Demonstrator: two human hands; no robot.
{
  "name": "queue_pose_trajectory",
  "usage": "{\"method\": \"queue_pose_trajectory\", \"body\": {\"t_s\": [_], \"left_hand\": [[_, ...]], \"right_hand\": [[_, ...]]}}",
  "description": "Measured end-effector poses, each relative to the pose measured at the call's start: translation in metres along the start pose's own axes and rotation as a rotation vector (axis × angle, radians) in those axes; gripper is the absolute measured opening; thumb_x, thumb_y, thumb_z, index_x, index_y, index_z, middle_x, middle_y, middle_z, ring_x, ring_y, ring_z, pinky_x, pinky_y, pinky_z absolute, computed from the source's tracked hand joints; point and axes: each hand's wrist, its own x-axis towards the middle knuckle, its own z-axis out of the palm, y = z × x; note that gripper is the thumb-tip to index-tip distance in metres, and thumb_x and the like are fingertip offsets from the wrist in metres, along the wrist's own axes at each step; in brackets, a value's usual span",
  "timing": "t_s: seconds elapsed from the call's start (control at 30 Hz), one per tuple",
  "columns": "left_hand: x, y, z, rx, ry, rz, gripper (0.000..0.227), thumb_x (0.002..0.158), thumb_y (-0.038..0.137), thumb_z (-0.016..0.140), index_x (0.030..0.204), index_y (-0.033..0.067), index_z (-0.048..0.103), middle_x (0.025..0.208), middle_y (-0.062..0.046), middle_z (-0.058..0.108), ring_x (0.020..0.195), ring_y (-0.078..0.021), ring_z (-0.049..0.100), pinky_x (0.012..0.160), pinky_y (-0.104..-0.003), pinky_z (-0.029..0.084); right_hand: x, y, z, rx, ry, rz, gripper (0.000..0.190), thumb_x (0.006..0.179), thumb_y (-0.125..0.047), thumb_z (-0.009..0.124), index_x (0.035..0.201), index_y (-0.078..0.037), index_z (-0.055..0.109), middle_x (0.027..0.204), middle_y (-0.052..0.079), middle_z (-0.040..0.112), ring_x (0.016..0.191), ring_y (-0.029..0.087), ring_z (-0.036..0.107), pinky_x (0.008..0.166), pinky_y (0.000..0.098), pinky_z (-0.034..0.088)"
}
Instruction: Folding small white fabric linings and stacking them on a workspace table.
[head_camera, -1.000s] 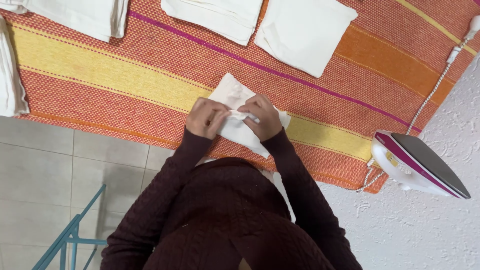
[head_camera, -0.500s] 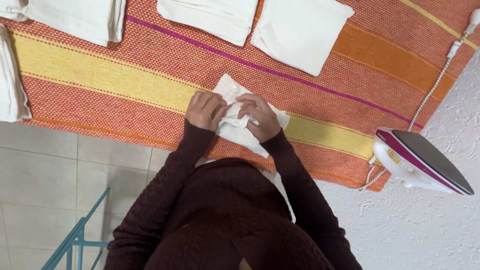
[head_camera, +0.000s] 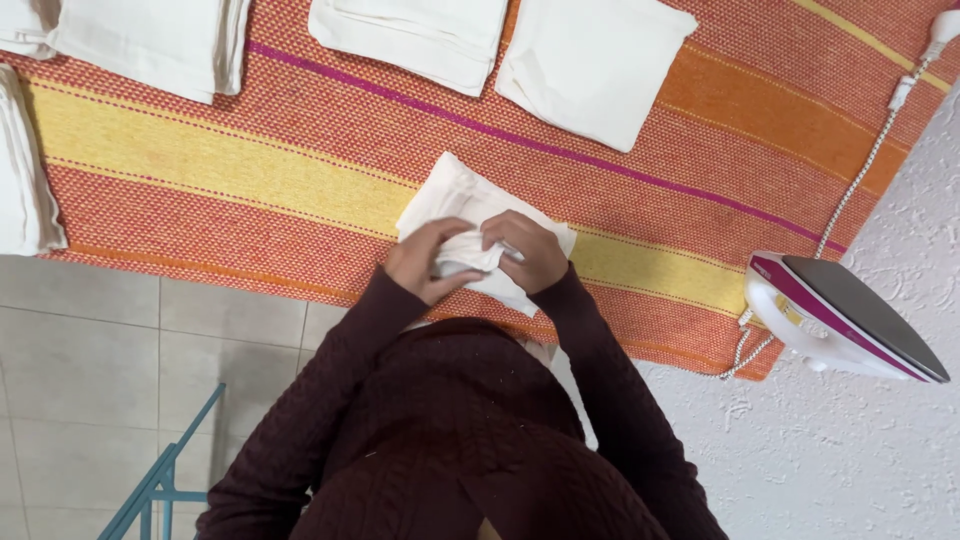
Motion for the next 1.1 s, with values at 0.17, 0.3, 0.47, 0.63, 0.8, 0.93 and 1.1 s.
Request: {"method": "queue_pose_trajectory", "body": {"t_s": [0.17, 0.3, 0.47, 0.63, 0.8, 0.93, 1.1], "left_hand": [[-0.006, 0.012, 0.010, 0.275, 0.013, 0.279, 0.022, 0.099, 0.021, 0.067, 0.115, 0.0051, 0.068, 0.085, -0.013, 0.071, 0.083, -0.0329, 0.072, 0.076, -0.040, 0.061], [-0.038, 0.025, -0.035, 0.227, 0.377, 0.468, 0.016, 0.095, 0.010, 0.065, 0.104, -0.0017, 0.071, 0.090, -0.019, 0.075, 0.076, -0.0294, 0.074, 0.065, -0.035, 0.062], [-0.112, -0.023, -0.133, 0.517, 0.262, -0.009, 0.026, 0.094, 0.019, 0.073, 0.119, 0.0133, 0.073, 0.106, -0.008, 0.075, 0.104, -0.0329, 0.072, 0.096, -0.039, 0.054], [-0.068, 0.073, -0.185, 0.632, 0.335, -0.193, 0.017, 0.105, 0.000, 0.072, 0.118, -0.0106, 0.068, 0.064, -0.010, 0.060, 0.043, -0.0154, 0.038, 0.037, -0.030, 0.030], [-0.053, 0.025, -0.188, 0.939, 0.377, -0.035, 0.025, 0.097, -0.004, 0.073, 0.121, -0.0080, 0.068, 0.106, -0.020, 0.067, 0.088, -0.0317, 0.060, 0.079, -0.042, 0.050], [-0.060, -0.031, -0.153, 1.306, 0.610, 0.201, 0.019, 0.097, 0.008, 0.086, 0.107, 0.0179, 0.073, 0.113, -0.002, 0.065, 0.098, -0.0181, 0.055, 0.088, -0.036, 0.042], [-0.057, -0.056, -0.121, 1.092, 0.532, 0.184, 0.029, 0.110, 0.039, 0.057, 0.123, 0.0157, 0.067, 0.128, -0.007, 0.062, 0.116, -0.0317, 0.054, 0.094, -0.047, 0.039]], "right_hand": [[-0.013, 0.001, -0.008, -0.080, -0.066, 0.326, 0.035, 0.077, -0.016, 0.084, 0.108, -0.025, 0.069, 0.100, -0.001, 0.075, 0.100, 0.023, 0.072, 0.092, 0.0388, 0.054], [-0.006, 0.009, -0.014, -0.018, -0.163, -0.013, 0.028, 0.085, -0.023, 0.083, 0.111, -0.017, 0.075, 0.102, 0.004, 0.078, 0.096, 0.029, 0.073, 0.088, 0.0411, 0.055], [0.023, -0.030, 0.051, 0.206, -0.176, -0.050, 0.022, 0.092, -0.021, 0.079, 0.111, -0.010, 0.074, 0.103, 0.012, 0.078, 0.096, 0.035, 0.074, 0.084, 0.0445, 0.057], [0.053, -0.082, 0.094, 0.049, -0.404, 0.111, 0.040, 0.093, -0.031, 0.068, 0.126, -0.009, 0.062, 0.111, 0.014, 0.076, 0.076, 0.021, 0.072, 0.068, 0.0334, 0.060], [0.012, -0.052, 0.052, -0.217, -0.050, 0.197, 0.017, 0.095, -0.016, 0.067, 0.112, -0.010, 0.067, 0.106, 0.008, 0.072, 0.083, 0.017, 0.069, 0.073, 0.0281, 0.059], [-0.031, -0.034, -0.017, -0.439, 0.388, 0.406, 0.011, 0.099, -0.020, 0.064, 0.096, -0.009, 0.062, 0.087, 0.004, 0.059, 0.072, 0.016, 0.055, 0.066, 0.0302, 0.049], [-0.072, 0.009, -0.024, -0.446, 0.455, 0.451, 0.025, 0.085, -0.024, 0.086, 0.103, -0.014, 0.071, 0.094, 0.000, 0.061, 0.078, 0.020, 0.067, 0.064, 0.0298, 0.060]]}}
